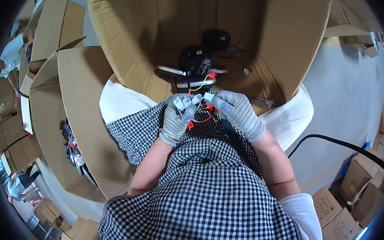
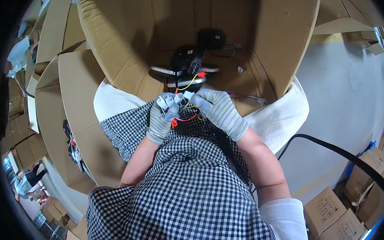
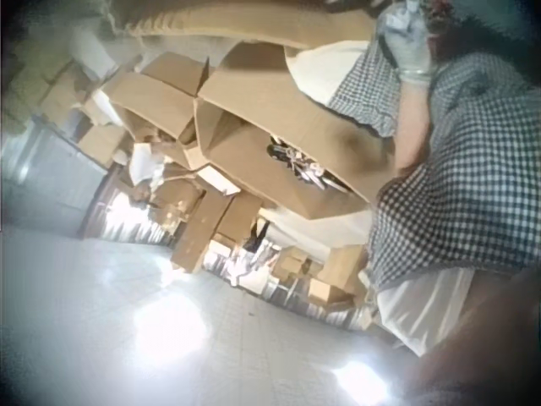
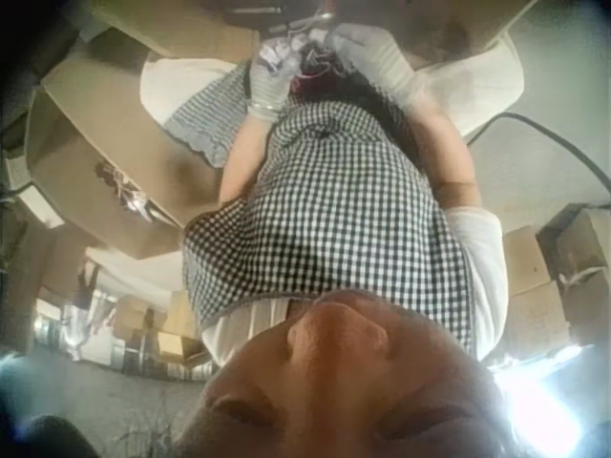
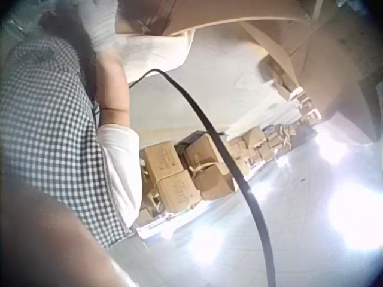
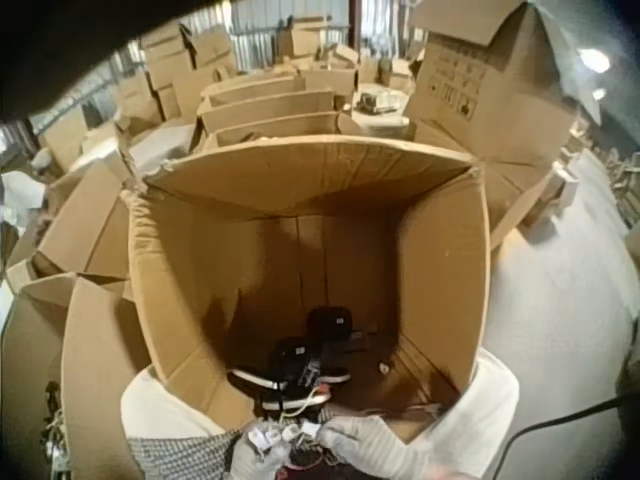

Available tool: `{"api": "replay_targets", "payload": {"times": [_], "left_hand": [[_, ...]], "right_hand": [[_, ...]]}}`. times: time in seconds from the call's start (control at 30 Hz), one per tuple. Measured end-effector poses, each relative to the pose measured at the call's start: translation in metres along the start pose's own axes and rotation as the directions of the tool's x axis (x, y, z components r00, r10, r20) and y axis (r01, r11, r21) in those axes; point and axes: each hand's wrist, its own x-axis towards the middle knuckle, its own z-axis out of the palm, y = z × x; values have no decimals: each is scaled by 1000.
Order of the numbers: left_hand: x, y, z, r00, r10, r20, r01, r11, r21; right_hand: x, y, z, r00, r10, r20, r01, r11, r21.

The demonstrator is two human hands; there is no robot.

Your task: The person assembles electronic display units by connecting wiring harnesses to them, taking the units from cardboard boxes by hand.

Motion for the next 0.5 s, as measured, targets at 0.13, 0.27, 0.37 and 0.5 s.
{"api": "replay_targets", "payload": {"times": [0.13, 0.27, 0.37, 0.5], "left_hand": [[-8, 23, -8, 997, -27, 66, -6, 888, 460], [-8, -9, -4, 962, 209, 174, -213, 977, 7], [-14, -48, 8, 994, 50, 102, -57, 996, 67], [-15, -39, 1, 993, -18, 116, 17, 1000, 13]], "right_hand": [[-1, -17, 16, 870, -481, 110, 414, 590, -693], [0, -15, 2, 832, -501, 238, 415, 278, -866], [-4, -7, -6, 916, -289, 279, 359, 275, -892], [14, -21, -14, 866, -231, 444, 501, 407, -764]]}}
